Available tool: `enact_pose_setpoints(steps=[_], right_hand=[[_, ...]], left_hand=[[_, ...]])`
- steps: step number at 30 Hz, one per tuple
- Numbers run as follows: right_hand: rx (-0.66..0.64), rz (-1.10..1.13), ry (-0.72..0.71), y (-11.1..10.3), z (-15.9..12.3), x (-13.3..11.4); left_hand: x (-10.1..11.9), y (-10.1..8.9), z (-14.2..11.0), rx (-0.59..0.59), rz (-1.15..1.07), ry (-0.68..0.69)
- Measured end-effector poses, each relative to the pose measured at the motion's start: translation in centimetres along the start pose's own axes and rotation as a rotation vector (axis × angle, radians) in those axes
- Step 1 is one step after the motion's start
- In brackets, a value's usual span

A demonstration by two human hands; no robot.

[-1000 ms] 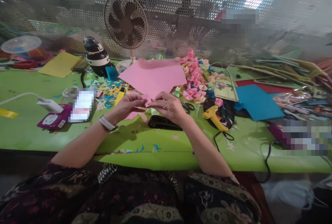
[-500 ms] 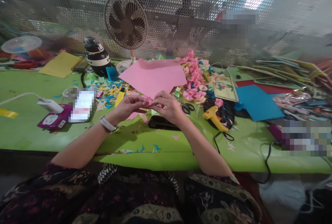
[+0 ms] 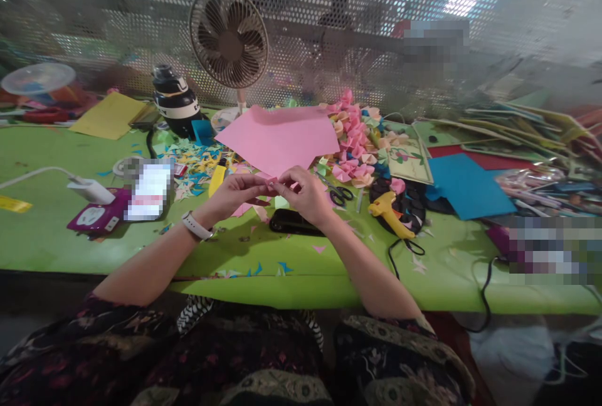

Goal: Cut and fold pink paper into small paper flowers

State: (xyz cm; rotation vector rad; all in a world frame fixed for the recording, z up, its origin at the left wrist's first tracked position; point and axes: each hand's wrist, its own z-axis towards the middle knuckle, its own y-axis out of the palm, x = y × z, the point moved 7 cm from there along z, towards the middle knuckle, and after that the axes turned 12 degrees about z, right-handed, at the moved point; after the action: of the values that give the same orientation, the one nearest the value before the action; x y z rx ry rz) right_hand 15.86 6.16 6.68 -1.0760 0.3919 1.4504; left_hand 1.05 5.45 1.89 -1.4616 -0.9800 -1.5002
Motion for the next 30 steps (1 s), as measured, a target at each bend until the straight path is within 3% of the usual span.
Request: enact_pose_setpoints(steps=[6, 18, 30], right_hand=[[-0.043, 0.062, -0.069, -0.25, 0.26, -0.22], [0.013, 0.062, 0.072, 0.16, 0.04, 0.39], [-0.008, 0.039, 0.074, 0.11, -0.08, 0.44]], left_hand=[[-0.31, -0.23, 0.11, 0.024, -0.074, -0.007], [-0.15, 0.08, -0.03, 0.001, -0.059, -0.018], [-0.12, 0.18, -0.16, 0.038, -0.095, -0.032]])
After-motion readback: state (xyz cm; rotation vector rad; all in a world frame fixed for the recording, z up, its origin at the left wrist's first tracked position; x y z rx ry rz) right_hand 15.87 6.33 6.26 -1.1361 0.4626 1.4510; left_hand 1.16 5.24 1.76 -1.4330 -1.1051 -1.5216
